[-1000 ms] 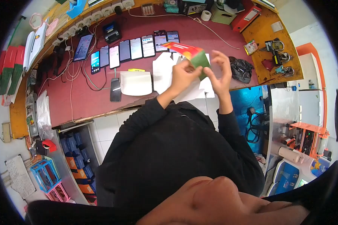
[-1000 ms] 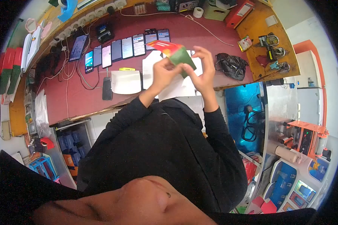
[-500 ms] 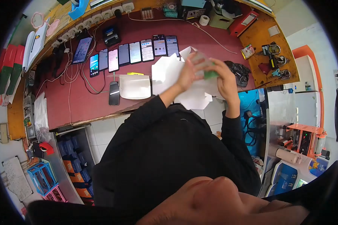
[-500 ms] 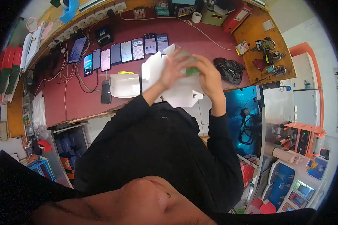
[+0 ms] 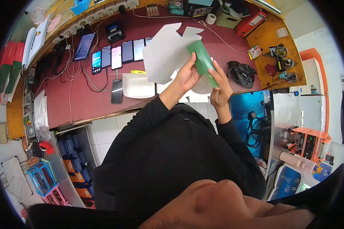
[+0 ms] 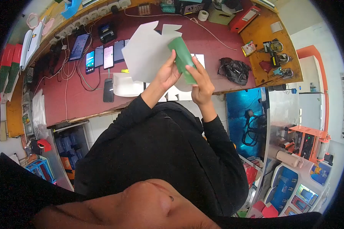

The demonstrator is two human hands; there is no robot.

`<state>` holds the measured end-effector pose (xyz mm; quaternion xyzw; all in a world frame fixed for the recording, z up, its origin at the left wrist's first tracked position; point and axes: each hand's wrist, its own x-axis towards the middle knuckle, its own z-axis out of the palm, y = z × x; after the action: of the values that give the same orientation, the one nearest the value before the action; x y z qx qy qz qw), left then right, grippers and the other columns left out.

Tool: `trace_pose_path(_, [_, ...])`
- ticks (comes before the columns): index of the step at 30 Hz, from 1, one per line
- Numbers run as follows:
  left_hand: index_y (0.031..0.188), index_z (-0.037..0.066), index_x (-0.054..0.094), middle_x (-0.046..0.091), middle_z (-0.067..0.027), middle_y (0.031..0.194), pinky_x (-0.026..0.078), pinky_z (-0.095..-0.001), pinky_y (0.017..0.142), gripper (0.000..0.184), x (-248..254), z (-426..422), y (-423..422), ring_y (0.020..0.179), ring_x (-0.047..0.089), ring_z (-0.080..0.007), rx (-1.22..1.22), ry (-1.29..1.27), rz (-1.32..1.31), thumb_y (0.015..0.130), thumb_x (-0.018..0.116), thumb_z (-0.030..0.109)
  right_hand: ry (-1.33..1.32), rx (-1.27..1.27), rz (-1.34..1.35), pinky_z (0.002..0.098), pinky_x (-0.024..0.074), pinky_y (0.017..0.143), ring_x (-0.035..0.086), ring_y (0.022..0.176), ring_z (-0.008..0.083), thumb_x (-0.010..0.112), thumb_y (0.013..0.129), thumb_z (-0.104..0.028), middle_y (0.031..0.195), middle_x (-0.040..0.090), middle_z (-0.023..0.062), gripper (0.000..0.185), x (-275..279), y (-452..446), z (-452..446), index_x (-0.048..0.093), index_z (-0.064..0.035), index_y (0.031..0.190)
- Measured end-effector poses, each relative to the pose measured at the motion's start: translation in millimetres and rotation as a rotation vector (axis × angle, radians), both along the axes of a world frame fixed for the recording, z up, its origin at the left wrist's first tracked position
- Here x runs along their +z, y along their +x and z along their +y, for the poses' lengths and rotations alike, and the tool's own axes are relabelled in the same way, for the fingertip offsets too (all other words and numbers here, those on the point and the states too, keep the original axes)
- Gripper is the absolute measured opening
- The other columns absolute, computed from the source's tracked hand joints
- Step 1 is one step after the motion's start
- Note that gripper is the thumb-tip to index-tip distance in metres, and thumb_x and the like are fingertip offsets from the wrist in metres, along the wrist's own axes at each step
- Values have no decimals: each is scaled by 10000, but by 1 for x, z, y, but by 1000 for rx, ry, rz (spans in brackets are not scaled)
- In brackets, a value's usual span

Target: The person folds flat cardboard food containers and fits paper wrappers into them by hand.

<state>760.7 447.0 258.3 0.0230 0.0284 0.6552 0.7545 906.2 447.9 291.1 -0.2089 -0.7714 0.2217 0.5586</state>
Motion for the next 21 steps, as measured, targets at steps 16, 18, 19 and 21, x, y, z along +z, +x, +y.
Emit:
trace_pose_path(16, [966,69,593,581,14,868,492,-236,664,175,27,-26,32,762,556,-62,307,-61,484,978,527,230,149,-359,-194,394,423,951,526,1135,339,630,855,-151,1377,463,220,316,-12,-27,2,669,-108,1166])
trace_pose_path(18, [1017,30,615,596,5,923,499,-221,703,229,27,-26,31,792,559,-64,326,-7,391,970,545,242,143,-440,-160,371,409,937,511,1097,325,539,924,-262,1357,481,217,345,-13,-35,5,643,-86,1201])
trace_pose_path(19, [1017,30,615,596,5,923,499,-221,703,229,23,-26,32,792,559,-64,330,-9,390,970,545,242,143,-436,-161,371,409,937,511,1097,325,539,924,-262,1357,481,217,345,-11,-36,4,643,-86,1201])
trace_pose_path(21, [1171,-5,597,617,-27,999,513,-237,754,328,19,-29,30,855,580,-86,343,-22,690,963,556,245,60,-393,-151,344,414,900,514,1068,330,422,966,-376,1302,516,218,459,-5,-38,3,593,-67,1261])
